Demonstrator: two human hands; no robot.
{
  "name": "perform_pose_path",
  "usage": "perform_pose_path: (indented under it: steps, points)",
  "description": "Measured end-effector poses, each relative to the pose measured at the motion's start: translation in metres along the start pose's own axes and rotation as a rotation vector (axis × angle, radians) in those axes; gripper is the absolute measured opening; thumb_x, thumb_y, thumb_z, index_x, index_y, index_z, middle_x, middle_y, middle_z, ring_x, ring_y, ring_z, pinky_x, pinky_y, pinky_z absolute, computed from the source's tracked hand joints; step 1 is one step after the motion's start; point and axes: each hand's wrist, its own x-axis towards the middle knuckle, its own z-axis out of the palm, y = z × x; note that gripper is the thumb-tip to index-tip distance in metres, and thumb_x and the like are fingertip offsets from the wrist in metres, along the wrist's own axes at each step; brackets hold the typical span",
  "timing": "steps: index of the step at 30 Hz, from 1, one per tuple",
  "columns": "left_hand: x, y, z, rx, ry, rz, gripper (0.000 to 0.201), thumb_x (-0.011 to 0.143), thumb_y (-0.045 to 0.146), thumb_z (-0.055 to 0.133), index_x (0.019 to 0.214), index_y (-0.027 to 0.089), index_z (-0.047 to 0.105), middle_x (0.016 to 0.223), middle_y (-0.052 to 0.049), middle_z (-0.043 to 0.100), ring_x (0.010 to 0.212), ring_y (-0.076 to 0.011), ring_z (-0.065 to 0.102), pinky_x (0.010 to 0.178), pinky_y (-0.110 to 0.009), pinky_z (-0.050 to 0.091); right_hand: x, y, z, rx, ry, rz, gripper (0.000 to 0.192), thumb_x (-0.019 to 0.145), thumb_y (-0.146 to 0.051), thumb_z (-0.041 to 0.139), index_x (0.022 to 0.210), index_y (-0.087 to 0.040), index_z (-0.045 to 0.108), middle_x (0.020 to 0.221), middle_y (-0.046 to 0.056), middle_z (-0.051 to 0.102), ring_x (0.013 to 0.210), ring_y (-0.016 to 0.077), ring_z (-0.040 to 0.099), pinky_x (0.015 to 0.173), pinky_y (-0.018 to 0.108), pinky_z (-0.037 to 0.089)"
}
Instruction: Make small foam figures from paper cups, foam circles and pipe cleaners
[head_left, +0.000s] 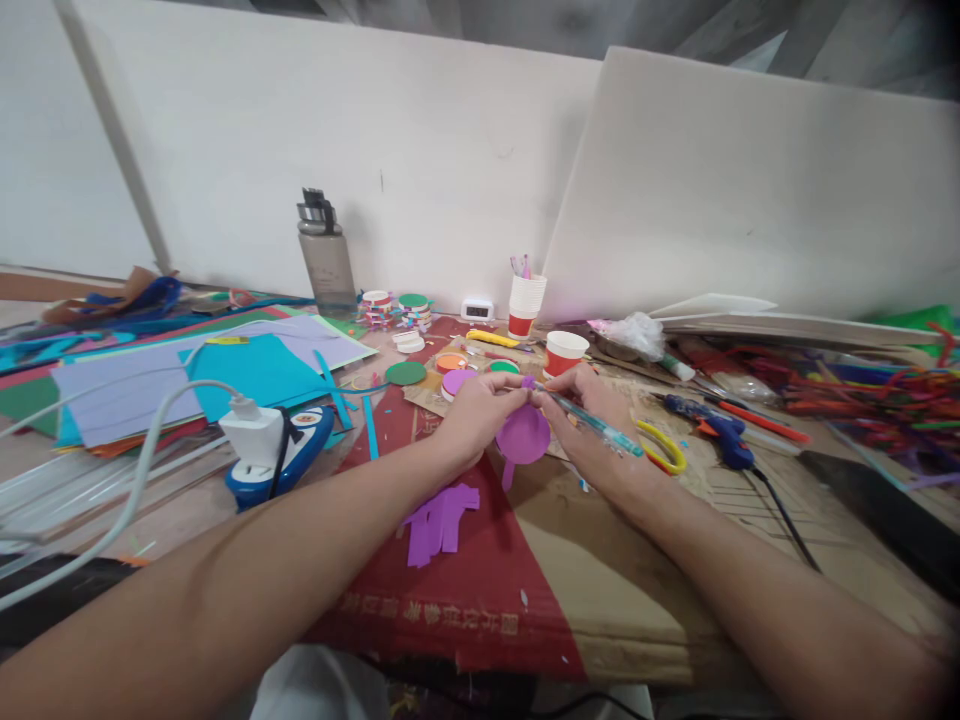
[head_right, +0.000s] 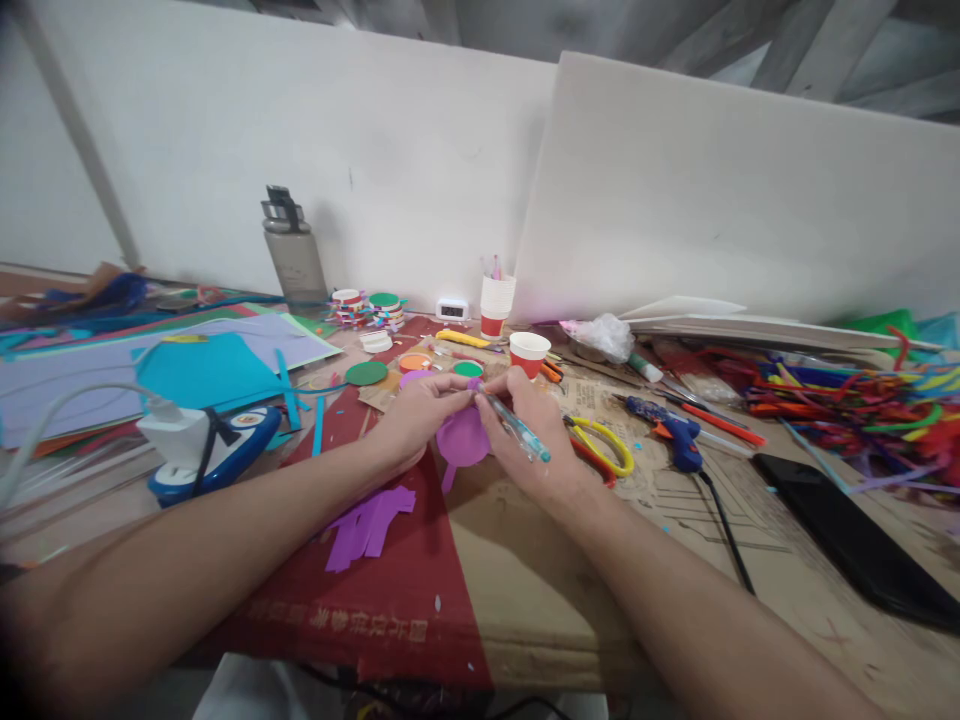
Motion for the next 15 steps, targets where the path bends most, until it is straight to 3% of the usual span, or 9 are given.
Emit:
perform_pose_path:
  steps: [7, 15]
  points:
    - [-0.0002, 0.0020, -0.0003, -0.003, -0.005, 0.005, 0.008, 0.074, 0.021, 0.069, 0.079, 0.015, 0.070, 0.079, -0.004, 0.072, 0.068, -0.0129, 0.062, 0.066, -0.025, 0.044, 0.0024, -0.0055, -0.0057, -0.026, 0.075, 0.026, 0.020, 0.085, -0.043, 0.061, 0.083, -0.023, 0.059, 0.075, 0.002, 0.067, 0.065, 0.0176, 0.061, 0.058, 0.029, 0.046]
    - [-0.0002, 0.0016, -0.0003, 0.035, -0.014, 0.027, 0.007, 0.075, 0.021, 0.066, 0.075, 0.017, 0.071, 0.083, -0.004, 0.073, 0.071, -0.0131, 0.061, 0.069, -0.025, 0.045, 0.0029, -0.0075, -0.0070, 0.000, 0.043, 0.036, 0.017, 0.086, -0.042, 0.059, 0.082, -0.025, 0.059, 0.075, 0.001, 0.067, 0.064, 0.0188, 0.060, 0.057, 0.032, 0.046]
